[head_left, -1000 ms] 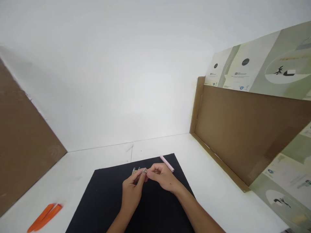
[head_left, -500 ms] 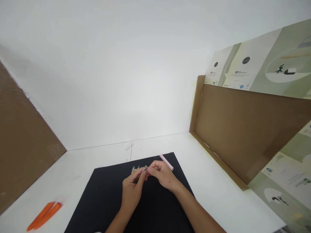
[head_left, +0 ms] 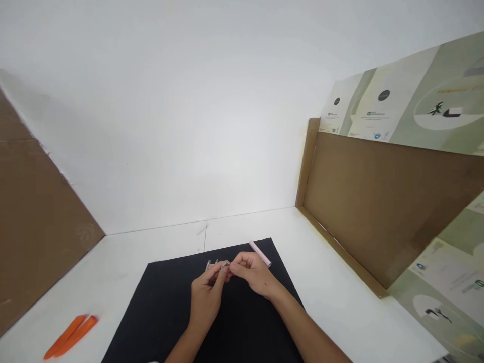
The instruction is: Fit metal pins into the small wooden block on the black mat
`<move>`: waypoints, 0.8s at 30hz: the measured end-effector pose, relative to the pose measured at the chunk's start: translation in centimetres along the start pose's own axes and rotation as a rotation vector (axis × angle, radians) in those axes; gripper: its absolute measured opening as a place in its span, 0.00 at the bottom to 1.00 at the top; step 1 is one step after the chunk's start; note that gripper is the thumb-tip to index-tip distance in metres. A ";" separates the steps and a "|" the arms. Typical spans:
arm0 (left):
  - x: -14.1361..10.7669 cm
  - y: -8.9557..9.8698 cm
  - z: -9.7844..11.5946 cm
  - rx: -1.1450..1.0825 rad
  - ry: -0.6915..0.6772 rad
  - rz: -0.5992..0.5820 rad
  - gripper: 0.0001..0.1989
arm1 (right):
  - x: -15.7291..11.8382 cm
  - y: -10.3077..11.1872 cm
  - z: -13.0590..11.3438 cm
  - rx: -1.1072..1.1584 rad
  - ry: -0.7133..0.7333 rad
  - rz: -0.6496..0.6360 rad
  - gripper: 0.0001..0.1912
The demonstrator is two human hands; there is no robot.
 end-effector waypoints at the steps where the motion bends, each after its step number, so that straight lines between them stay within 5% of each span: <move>1: 0.0 0.0 0.1 0.001 -0.004 0.002 0.14 | 0.0 0.0 0.0 -0.006 -0.001 -0.004 0.14; 24: 0.0 0.3 0.2 0.006 0.005 0.027 0.15 | -0.4 -0.5 -0.4 -0.028 -0.016 -0.031 0.14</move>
Point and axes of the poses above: each hand's wrist, its own x-axis towards the middle knuckle, its own y-axis out of the back of the hand, z = x × y, the point moved 9 cm from there along x, towards the middle knuckle
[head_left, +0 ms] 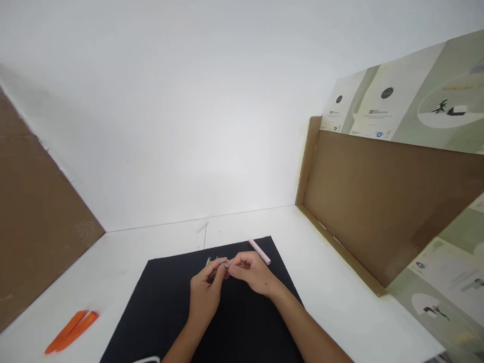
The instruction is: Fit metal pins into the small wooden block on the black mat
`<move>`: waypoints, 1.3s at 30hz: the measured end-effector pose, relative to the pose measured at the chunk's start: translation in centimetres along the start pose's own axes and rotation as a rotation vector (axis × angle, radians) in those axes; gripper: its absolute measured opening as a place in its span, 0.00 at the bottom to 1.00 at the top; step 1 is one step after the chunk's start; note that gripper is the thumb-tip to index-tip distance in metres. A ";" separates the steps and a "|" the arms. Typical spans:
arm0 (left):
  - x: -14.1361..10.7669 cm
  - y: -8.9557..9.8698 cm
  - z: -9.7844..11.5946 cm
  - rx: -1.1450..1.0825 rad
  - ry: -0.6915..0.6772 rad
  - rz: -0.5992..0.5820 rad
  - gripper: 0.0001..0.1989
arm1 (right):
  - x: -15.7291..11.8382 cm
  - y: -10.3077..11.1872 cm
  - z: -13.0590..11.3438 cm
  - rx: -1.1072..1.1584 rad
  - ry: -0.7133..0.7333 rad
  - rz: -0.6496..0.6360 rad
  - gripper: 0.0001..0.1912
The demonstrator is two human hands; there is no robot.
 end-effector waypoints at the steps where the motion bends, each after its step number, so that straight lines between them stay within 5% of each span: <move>1: 0.0 0.0 0.0 -0.002 0.001 0.000 0.15 | 0.0 0.0 0.0 0.001 0.002 0.001 0.14; 14: -0.1 -0.4 0.3 0.097 0.024 -0.056 0.19 | 0.6 2.5 0.2 -0.027 0.023 0.238 0.18; 21: 0.2 -0.3 1.5 0.190 -0.131 -0.014 0.16 | 0.4 5.2 -0.1 -0.171 0.096 0.404 0.17; 32: 0.1 -1.8 0.3 0.245 -0.086 -0.140 0.14 | 0.6 4.5 0.1 -0.193 0.081 0.344 0.16; 39: 0.4 -1.3 -0.5 0.334 -0.075 -0.076 0.10 | 0.6 4.8 0.2 -0.194 0.082 0.348 0.16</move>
Point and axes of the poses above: each hand's wrist, its own x-axis towards the middle knuckle, its own y-axis out of the back of the hand, z = x × y, the point moved 9 cm from there along x, towards the middle knuckle
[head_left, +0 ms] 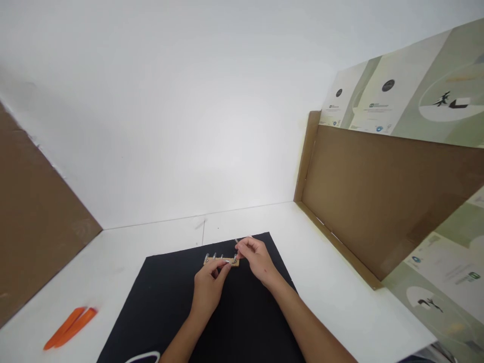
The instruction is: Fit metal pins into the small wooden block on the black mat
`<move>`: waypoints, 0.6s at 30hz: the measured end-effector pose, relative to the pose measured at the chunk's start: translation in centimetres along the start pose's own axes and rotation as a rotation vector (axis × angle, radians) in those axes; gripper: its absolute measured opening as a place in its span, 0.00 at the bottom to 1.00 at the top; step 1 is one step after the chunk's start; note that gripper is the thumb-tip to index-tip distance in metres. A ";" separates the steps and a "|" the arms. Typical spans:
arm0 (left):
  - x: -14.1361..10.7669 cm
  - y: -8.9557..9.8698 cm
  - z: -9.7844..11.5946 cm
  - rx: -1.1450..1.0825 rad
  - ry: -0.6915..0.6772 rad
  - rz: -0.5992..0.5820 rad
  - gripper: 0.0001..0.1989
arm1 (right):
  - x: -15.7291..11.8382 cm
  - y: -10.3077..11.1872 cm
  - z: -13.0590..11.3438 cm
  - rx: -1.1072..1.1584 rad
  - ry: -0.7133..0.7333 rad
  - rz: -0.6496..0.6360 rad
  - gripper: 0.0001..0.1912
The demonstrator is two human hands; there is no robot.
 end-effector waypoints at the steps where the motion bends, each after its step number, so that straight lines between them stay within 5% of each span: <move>1: 0.0 0.1 -0.2 0.009 0.008 0.011 0.10 | 0.0 0.0 0.0 0.001 0.001 0.000 0.17; 12: 0.0 -0.1 0.3 0.215 -0.028 0.018 0.09 | 0.3 0.1 0.4 0.022 -0.005 0.008 0.16; 18: 0.0 0.1 -0.6 0.190 0.070 0.034 0.08 | 0.2 0.0 0.4 0.014 -0.001 0.007 0.15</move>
Point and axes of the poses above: each hand's wrist, its own x-axis towards the middle knuckle, its own y-axis out of the back of the hand, z = x × y, the point moved 9 cm from there along x, towards the middle knuckle
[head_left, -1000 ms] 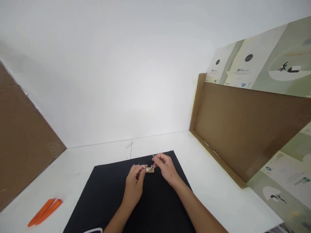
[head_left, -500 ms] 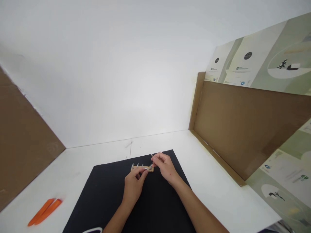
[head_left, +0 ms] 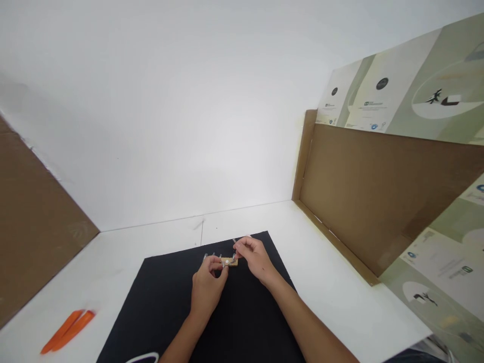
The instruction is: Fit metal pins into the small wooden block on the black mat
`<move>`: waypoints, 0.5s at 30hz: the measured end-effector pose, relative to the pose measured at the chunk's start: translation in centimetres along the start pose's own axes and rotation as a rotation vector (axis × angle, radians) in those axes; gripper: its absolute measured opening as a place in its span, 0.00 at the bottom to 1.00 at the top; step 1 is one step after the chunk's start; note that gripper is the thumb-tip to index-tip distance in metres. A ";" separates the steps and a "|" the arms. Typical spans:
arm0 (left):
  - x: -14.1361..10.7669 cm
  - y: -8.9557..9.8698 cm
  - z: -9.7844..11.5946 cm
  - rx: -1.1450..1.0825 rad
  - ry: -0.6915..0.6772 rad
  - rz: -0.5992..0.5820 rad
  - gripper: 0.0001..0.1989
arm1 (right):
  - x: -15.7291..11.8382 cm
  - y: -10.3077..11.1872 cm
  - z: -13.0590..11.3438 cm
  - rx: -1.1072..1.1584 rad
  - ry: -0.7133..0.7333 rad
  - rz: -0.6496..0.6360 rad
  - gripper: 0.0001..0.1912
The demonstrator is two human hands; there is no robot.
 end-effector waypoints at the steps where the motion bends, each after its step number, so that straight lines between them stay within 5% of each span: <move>1: 0.0 0.1 -0.1 0.003 0.023 0.004 0.09 | 0.0 0.0 0.1 0.001 0.000 -0.002 0.15; 7: -0.1 0.1 -0.1 0.104 0.088 -0.007 0.09 | 0.1 -0.2 0.4 0.017 -0.010 -0.014 0.14; 15: 0.1 -1.4 0.6 0.339 -0.031 -0.051 0.07 | -0.1 -0.1 0.0 0.006 0.002 -0.006 0.14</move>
Point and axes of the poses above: each hand's wrist, its own x-axis towards the middle knuckle, its own y-axis out of the back of the hand, z = x × y, the point moved 9 cm from there along x, towards the middle knuckle
